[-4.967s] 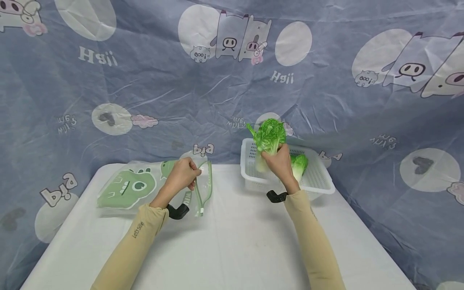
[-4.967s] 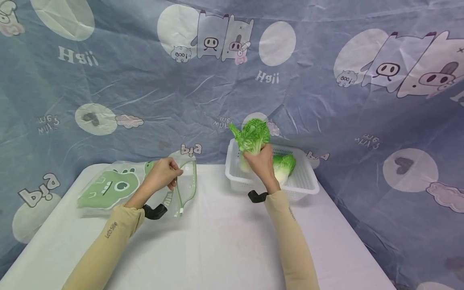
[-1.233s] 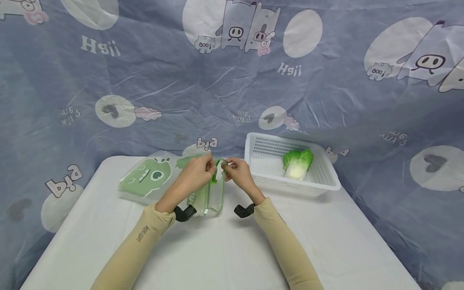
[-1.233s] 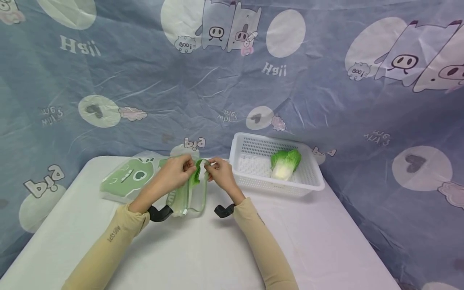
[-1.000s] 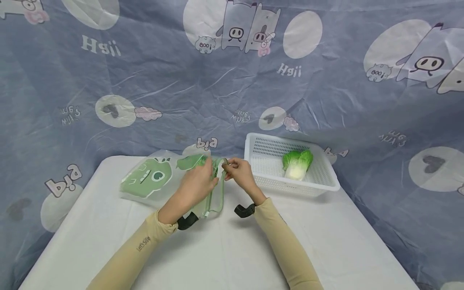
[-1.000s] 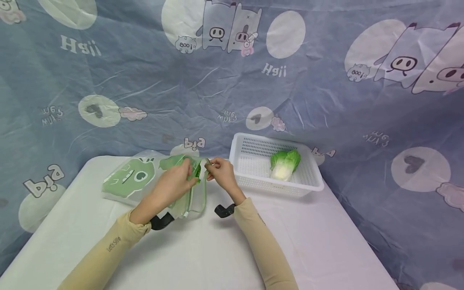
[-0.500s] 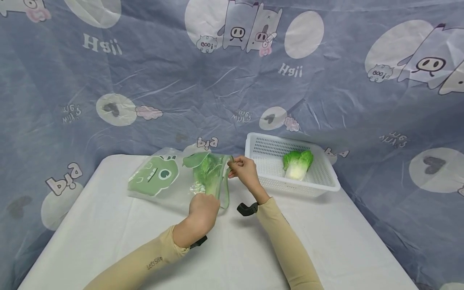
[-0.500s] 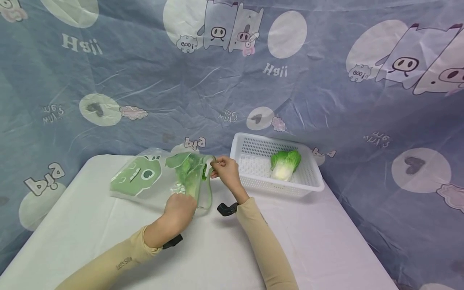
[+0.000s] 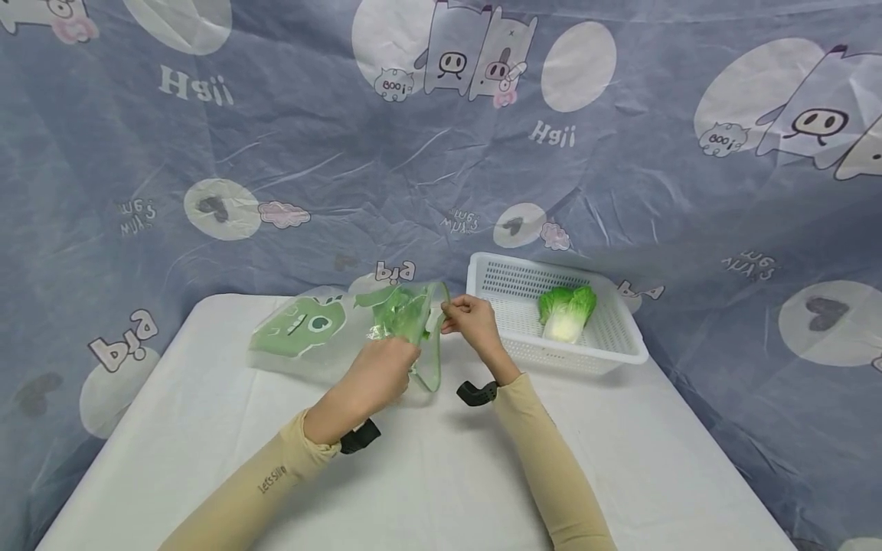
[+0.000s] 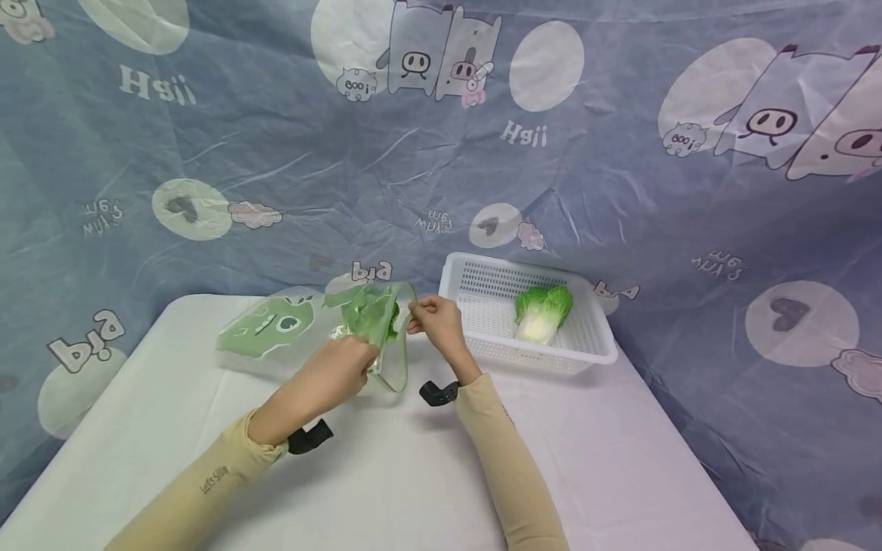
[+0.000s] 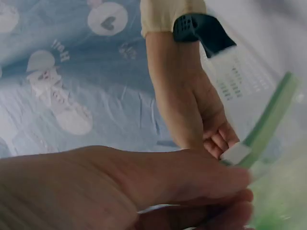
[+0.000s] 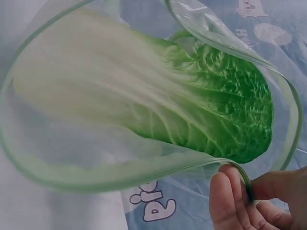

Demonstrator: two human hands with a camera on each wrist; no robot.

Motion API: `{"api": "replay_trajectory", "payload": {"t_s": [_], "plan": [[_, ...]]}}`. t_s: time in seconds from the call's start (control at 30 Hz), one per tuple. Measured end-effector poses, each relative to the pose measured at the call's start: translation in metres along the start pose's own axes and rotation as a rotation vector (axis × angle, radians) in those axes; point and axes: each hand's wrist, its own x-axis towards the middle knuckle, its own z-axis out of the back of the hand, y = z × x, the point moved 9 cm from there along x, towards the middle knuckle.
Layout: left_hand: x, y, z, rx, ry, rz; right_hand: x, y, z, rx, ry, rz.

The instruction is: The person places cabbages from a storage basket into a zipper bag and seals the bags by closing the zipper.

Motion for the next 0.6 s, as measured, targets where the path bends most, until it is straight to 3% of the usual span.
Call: {"api": "replay_trajectory", "payload": {"t_s": [0.07, 0.2, 0.33, 0.47, 0.6], "plan": [[0.004, 0.009, 0.004, -0.132, 0.037, 0.019, 0.000, 0.001, 0.004, 0.009, -0.004, -0.013], [0.008, 0.026, 0.022, -0.319, 0.018, 0.033, 0.000, 0.007, 0.014, 0.001, -0.010, -0.004], [0.008, 0.049, 0.048, -0.426, -0.099, 0.092, -0.002, 0.021, 0.022, -0.051, -0.014, 0.032], [0.006, 0.075, 0.076, -0.491, -0.255, 0.163, -0.006, 0.043, 0.031, -0.096, -0.034, 0.071], [0.009, 0.097, 0.098, -0.535, -0.352, 0.194, -0.008, 0.071, 0.041, -0.109, -0.060, 0.114]]}}
